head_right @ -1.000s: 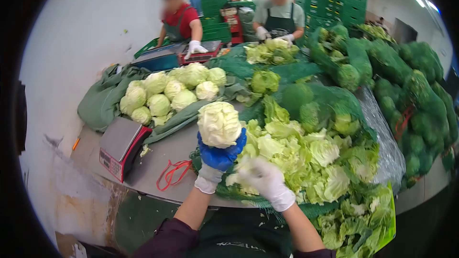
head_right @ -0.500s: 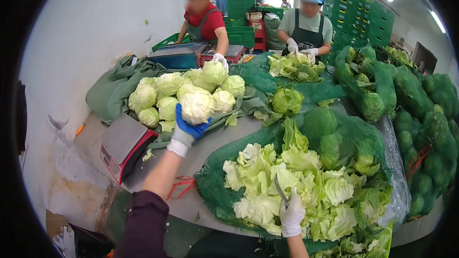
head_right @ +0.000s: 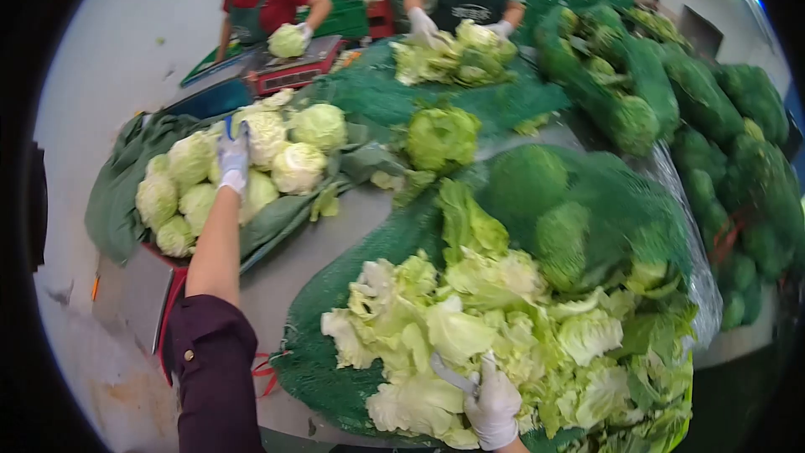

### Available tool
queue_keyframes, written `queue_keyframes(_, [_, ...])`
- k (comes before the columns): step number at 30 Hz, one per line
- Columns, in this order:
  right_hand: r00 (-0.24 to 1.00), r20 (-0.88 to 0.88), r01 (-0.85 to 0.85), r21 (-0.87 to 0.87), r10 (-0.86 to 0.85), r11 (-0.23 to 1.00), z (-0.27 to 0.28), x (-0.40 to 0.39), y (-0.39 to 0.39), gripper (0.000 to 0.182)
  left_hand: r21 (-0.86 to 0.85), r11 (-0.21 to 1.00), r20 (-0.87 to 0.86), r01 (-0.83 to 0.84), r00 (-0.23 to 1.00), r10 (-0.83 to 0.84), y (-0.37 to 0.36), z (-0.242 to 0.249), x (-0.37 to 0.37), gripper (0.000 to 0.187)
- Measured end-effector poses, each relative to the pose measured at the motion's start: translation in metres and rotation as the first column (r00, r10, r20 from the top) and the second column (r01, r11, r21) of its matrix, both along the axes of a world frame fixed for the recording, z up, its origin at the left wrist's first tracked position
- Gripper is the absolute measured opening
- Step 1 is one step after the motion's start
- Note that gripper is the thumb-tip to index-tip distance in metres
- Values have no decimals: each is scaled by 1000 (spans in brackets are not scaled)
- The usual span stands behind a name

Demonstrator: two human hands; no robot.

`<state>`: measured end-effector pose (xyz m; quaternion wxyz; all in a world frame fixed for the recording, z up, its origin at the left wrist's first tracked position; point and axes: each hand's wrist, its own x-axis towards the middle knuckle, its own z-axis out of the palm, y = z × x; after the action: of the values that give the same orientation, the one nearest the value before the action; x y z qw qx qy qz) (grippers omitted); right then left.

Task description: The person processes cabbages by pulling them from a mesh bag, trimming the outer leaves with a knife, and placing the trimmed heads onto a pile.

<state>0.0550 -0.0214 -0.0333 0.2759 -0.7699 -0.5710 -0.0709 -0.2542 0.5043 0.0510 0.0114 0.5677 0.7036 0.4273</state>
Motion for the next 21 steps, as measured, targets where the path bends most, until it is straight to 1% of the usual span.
queue_keyframes(1, [1000, -1, -25, 11, 25, 1000, 0, 0, 1, 46, 93, 994, -372, 58, 928, -20, 38, -30, -25, 60])
queue_keyframes(2, [998, -5, -56, 25, 56, 998, -1, 1, 2, 46, 80, 992, -371, 95, 927, -59, 30, -27, -8, 60])
queue_keyframes(4, [1000, -3, -27, 12, 27, 1000, -3, 2, 1, 48, 4, 1000, -445, -2, 896, 4, -9, 6, 11, 51])
queue_keyframes(5, [999, 0, -41, 16, 41, 999, 0, 2, 2, 49, 4, 1000, -448, 24, 894, -20, -24, 15, 24, 51])
queue_keyframes(6, [998, 4, -57, 22, 57, 998, 1, 1, 2, 50, 56, 980, -541, 190, 831, -130, -40, 23, 38, 48])
queue_keyframes(7, [998, -9, -61, 30, 61, 998, 2, 0, 2, 51, 97, 931, -632, 351, 745, -215, -58, 28, 54, 46])
queue_keyframes(8, [999, -12, -39, 41, 40, 998, 2, 0, 2, 51, 54, 831, -539, 554, 717, -443, -77, 28, 74, 46])
queue_keyframes(9, [999, -7, -47, 46, 48, 998, 1, 0, 2, 52, 58, 625, -507, 778, 562, -653, -93, 18, 92, 41])
queue_keyframes(10, [998, 0, -57, 50, 57, 997, 1, 0, 1, 52, -82, 455, -172, 887, 437, -883, -142, 34, 124, 36])
queue_keyframes(11, [999, 16, -47, 37, 46, 998, 2, 0, 1, 52, -100, 305, -259, 947, 271, -927, -166, 25, 142, 34])
queue_keyframes(12, [999, 15, -36, 48, 35, 998, 2, 0, 0, 52, -246, 219, -140, 944, 189, -972, -205, 34, 164, 34])
queue_keyframes(13, [999, 1, -53, 71, 53, 996, 1, 0, 0, 53, -343, 155, -329, 927, 36, -943, -225, 35, 176, 37])
queue_keyframes(14, [997, -11, -72, 96, 73, 993, 0, 1, -1, 53, -251, 100, -437, 963, -21, -899, -236, 25, 187, 38])
queue_keyframes(16, [996, -32, -81, 135, 86, 988, -2, 1, -6, 54, -186, 176, -337, 967, 105, -936, -247, 32, 215, 37])
queue_keyframes(18, [991, -87, -85, 132, 97, 988, -2, 2, -8, 53, -55, 336, -181, 940, 322, -929, -229, 36, 237, 36])
queue_keyframes(19, [992, -88, -73, 135, 85, 988, -2, 2, -8, 51, -8, 418, -59, 908, 417, -907, -210, 32, 248, 38])
queue_keyframes(20, [993, -87, -72, 146, 85, 987, -2, 1, -10, 51, -67, 552, 162, 831, 555, -816, -193, 29, 258, 42])
queue_keyframes(21, [993, -87, -73, 137, 85, 988, -2, 1, -11, 50, -64, 585, 290, 808, 576, -764, -167, 21, 266, 49])
